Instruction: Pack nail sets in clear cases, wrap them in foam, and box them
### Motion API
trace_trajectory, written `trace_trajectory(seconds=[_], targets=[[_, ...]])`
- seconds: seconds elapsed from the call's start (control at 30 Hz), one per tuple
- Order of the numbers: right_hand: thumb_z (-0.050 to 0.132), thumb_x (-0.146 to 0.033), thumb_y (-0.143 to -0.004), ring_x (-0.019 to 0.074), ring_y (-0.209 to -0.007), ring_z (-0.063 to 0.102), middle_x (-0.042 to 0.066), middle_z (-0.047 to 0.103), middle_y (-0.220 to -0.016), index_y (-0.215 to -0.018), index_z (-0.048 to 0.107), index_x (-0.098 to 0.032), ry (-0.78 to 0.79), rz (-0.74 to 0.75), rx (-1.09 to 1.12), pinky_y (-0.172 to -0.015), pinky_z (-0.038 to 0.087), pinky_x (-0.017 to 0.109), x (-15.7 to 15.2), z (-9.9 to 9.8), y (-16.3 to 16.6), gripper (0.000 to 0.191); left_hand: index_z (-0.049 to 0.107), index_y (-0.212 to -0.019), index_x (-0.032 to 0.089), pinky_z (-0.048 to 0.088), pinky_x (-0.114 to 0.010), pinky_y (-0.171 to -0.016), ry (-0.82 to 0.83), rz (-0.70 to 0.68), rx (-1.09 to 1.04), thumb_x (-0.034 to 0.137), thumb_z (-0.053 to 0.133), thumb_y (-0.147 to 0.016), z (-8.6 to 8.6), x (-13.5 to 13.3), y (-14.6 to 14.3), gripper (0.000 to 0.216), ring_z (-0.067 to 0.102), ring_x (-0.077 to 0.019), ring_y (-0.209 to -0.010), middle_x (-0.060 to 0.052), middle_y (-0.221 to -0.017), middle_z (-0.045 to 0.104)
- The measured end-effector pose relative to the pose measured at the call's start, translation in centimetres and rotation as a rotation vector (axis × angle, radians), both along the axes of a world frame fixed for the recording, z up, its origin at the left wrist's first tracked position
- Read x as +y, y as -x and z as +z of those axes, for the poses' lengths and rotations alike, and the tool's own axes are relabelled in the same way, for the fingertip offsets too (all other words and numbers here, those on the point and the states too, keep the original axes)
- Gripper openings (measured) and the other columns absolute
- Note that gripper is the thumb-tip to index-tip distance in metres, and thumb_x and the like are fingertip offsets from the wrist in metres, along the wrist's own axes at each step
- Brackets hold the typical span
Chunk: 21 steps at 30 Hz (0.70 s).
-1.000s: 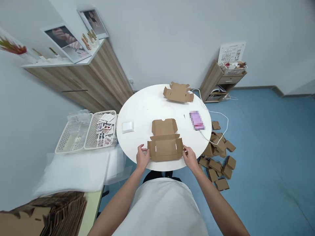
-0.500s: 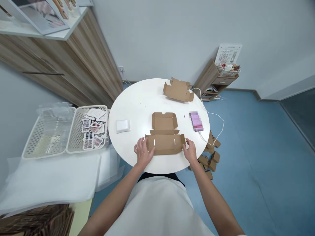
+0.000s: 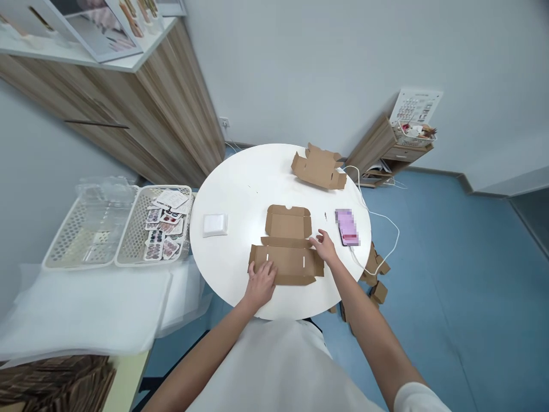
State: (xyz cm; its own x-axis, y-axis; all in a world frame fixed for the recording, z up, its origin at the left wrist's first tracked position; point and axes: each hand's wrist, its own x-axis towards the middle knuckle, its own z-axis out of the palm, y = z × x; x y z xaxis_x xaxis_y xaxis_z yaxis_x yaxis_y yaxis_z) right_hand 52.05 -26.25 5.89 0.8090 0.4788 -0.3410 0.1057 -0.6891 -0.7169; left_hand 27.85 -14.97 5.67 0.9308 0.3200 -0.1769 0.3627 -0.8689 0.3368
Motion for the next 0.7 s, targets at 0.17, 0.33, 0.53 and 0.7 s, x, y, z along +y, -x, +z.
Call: trace_trajectory(seconds=[0.17, 0.33, 0.53, 0.7], targets=[[0.051, -0.040, -0.074, 0.0163, -0.079, 0.062, 0.009, 0.064, -0.096, -0.120, 0.039, -0.017, -0.039, 0.017, 0.155, -0.070, 0.047, 0.030, 3.0, -1.6, -2.8, 0.054, 0.043, -0.122, 0.023, 0.008, -0.053, -0.102, -0.007, 0.084, 0.052, 0.015, 0.050, -0.068, -0.1, -0.3, -1.1, 0.055, 0.041, -0.0281, -0.116, -0.011, -0.133, 0.038], [0.046, -0.026, -0.075, 0.0141, -0.067, 0.062, 0.003, 0.065, -0.080, -0.110, 0.048, -0.017, -0.024, 0.081, 0.187, -0.065, 0.047, 0.028, 4.1, -2.9, -3.2, 0.036, 0.031, -0.132, 0.020, 0.011, -0.051, -0.101, -0.047, 0.156, 0.105, 0.018, 0.054, -0.065, 0.5, -0.3, -2.3, 0.070, 0.030, -0.0311, -0.124, -0.014, -0.141, 0.024], [0.043, -0.026, -0.074, 0.0150, -0.066, 0.061, 0.001, 0.065, -0.073, -0.108, 0.052, -0.020, -0.102, 0.120, 0.156, -0.061, 0.045, 0.026, 3.5, -1.7, -2.4, 0.036, 0.014, -0.137, 0.014, 0.006, -0.052, -0.102, -0.128, 0.141, 0.172, 0.036, 0.062, -0.060, 1.8, 0.7, -4.5, 0.094, 0.001, -0.0327, -0.132, -0.014, -0.144, 0.010], [0.042, -0.026, -0.073, 0.0149, -0.057, 0.057, -0.002, 0.060, -0.061, -0.105, 0.056, -0.021, -0.042, 0.192, 0.092, -0.055, 0.042, 0.025, 2.9, -0.6, -1.6, 0.036, 0.011, -0.138, 0.014, 0.001, -0.054, -0.103, -0.175, 0.068, 0.217, 0.036, 0.065, -0.054, 2.0, 1.4, -5.3, 0.103, -0.008, -0.0318, -0.132, -0.013, -0.145, 0.009]])
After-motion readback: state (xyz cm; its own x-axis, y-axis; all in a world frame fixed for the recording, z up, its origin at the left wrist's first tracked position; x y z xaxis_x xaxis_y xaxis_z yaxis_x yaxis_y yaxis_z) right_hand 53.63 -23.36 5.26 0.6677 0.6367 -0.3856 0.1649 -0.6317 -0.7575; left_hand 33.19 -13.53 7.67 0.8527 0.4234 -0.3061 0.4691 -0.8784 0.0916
